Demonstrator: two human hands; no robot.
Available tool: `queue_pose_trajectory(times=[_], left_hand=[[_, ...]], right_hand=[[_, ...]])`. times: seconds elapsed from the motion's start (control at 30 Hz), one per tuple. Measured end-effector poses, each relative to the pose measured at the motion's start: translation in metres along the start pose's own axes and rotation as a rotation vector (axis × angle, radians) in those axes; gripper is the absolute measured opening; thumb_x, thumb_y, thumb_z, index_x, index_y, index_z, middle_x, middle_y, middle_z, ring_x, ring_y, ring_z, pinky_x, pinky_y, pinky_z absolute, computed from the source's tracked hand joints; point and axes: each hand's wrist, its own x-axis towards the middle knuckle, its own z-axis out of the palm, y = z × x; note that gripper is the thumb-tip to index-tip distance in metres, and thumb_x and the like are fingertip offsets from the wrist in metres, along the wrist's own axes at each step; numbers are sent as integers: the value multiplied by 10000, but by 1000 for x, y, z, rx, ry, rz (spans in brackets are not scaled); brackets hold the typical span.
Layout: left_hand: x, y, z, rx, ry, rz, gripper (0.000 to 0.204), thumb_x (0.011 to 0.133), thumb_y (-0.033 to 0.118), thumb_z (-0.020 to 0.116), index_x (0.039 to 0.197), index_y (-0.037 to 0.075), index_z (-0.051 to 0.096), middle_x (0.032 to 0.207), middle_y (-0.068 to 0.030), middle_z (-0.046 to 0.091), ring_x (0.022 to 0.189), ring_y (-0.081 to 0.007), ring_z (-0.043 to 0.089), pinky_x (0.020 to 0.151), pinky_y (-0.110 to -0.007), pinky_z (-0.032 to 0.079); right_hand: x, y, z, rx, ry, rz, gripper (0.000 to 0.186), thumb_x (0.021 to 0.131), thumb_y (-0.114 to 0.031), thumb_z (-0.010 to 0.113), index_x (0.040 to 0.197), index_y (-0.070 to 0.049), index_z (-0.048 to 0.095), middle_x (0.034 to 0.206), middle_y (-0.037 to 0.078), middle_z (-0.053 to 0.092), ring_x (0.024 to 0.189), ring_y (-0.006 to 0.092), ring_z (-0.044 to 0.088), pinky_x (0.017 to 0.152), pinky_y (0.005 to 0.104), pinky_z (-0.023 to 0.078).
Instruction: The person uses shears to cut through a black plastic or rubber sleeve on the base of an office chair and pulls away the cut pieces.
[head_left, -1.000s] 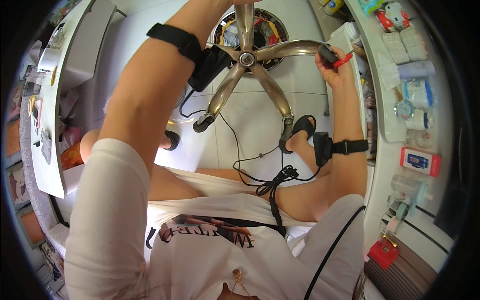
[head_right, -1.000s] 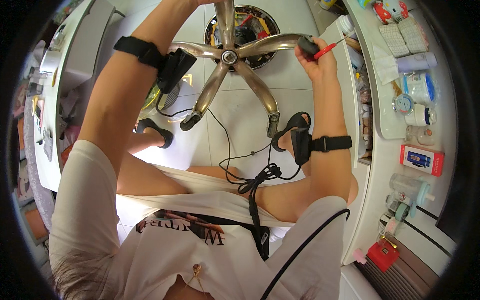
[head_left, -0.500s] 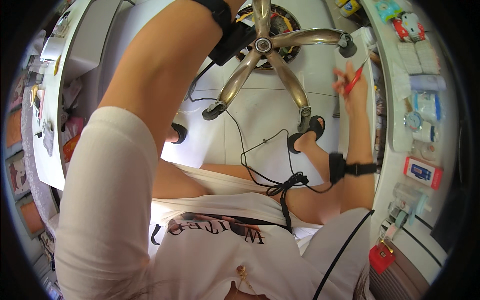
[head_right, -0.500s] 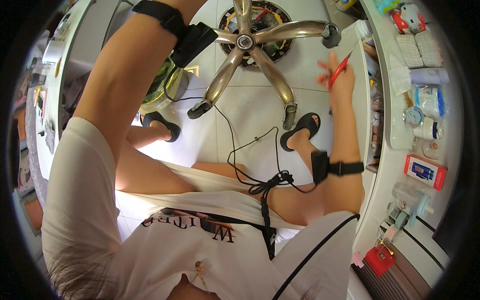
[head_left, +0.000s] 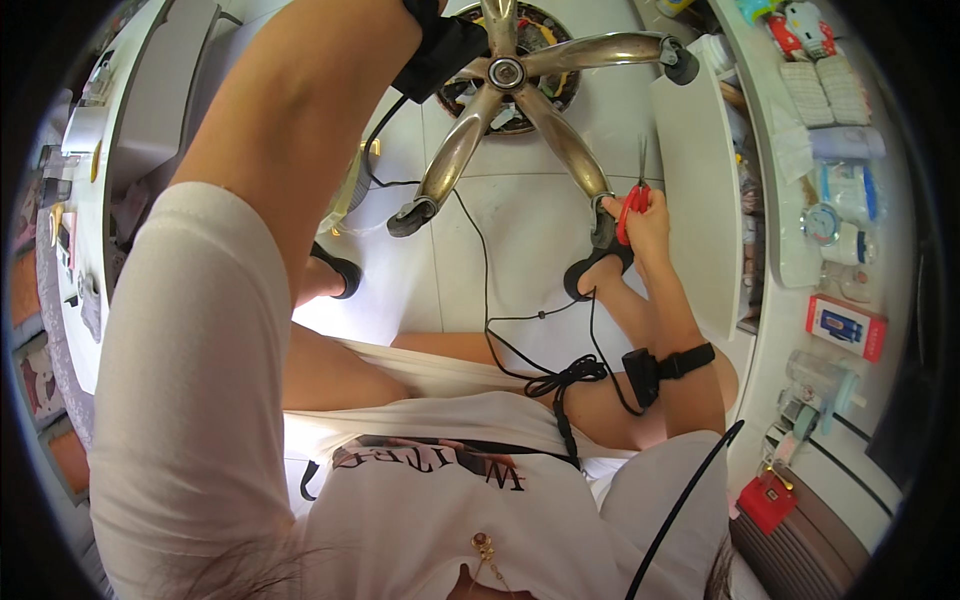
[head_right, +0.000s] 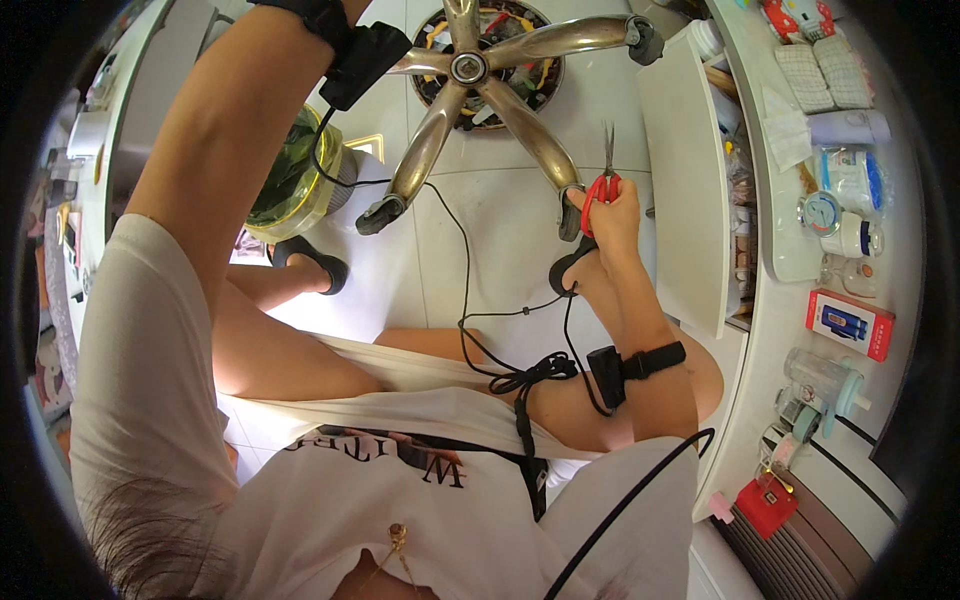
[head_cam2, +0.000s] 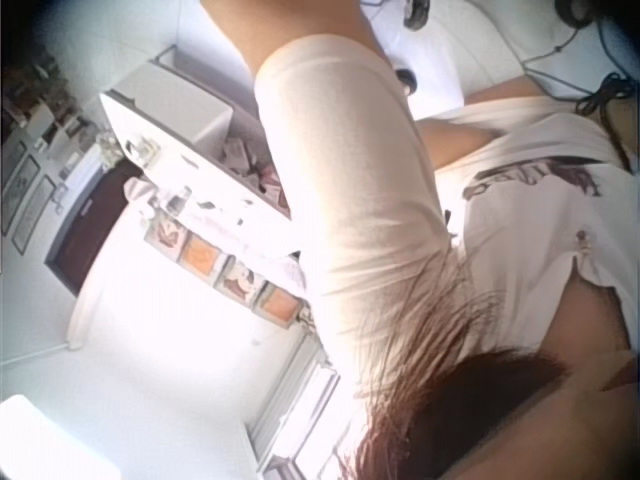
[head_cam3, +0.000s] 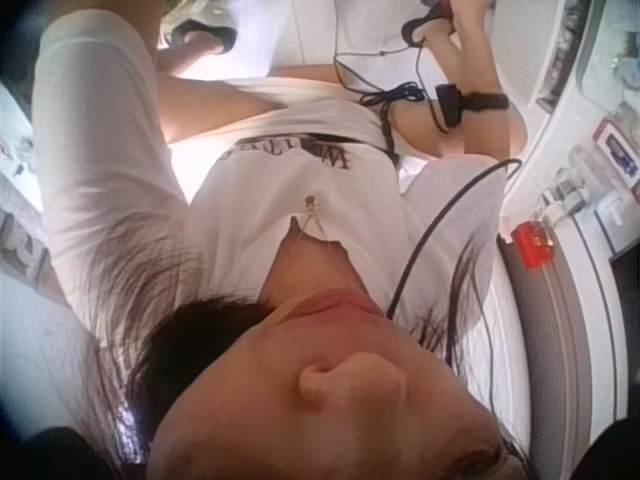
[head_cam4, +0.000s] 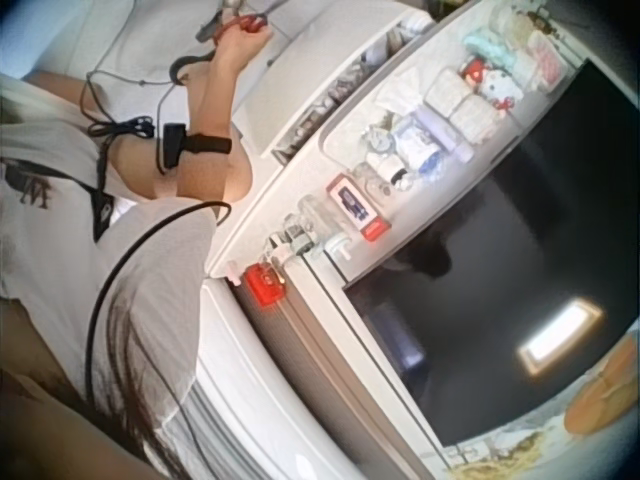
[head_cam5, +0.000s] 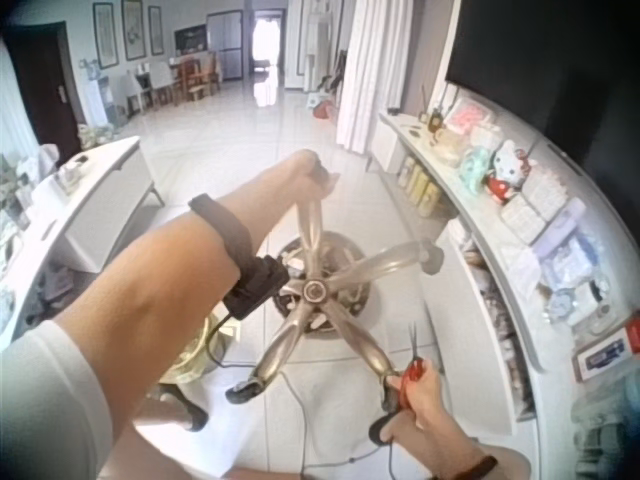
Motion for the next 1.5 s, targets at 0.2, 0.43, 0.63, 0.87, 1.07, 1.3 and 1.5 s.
queue_pose_trajectory(times=[0.2,0.43,0.63,0.87,1.07,1.3,1.5], left_hand=[[20,-4,-7,58,-147,65,232,918,197,354,817,31,478,717,-108,468,688,-253,495,697,-437,458],[-41,-1,1,657,-46,239,337,898,357,394,889,43,517,809,-122,527,772,-241,529,750,-413,438],[-247,-68,-45,1667,108,277,535,895,484,442,943,-42,530,876,-187,589,772,-251,571,697,-393,477],[-340,-137,-109,1549,263,-333,634,774,509,629,1034,-61,536,796,-140,597,676,-198,603,578,-296,502],[-322,-129,-140,1538,323,-212,354,817,318,626,723,-13,545,561,-29,518,459,-116,506,454,-257,435],[-342,-131,-126,1548,339,-197,364,769,329,633,662,-17,594,588,-104,596,532,-197,605,540,-310,486],[-354,-122,-103,1462,275,-264,322,779,299,637,656,3,597,579,-39,559,485,-115,535,435,-245,419]], right_hand=[[34,20,-1,57,-120,143,354,670,-160,766,789,-56,449,650,24,508,510,93,459,451,247,380],[31,-2,16,218,-175,245,333,671,-156,746,827,-31,479,659,67,560,491,139,550,408,262,413],[33,-18,23,227,-145,236,329,657,-150,721,843,-18,484,684,86,566,483,168,562,414,295,444],[47,-41,42,272,-165,281,232,642,-128,702,755,4,547,695,107,584,537,207,591,490,359,500],[58,-42,50,330,-161,324,238,618,-92,719,761,10,558,702,111,587,539,217,583,483,375,497],[38,-37,42,277,-179,357,289,663,-184,726,852,-28,573,731,87,598,602,200,589,583,397,508],[41,-43,22,292,-214,394,275,643,-173,732,826,-42,573,710,63,575,587,187,575,560,373,503]])
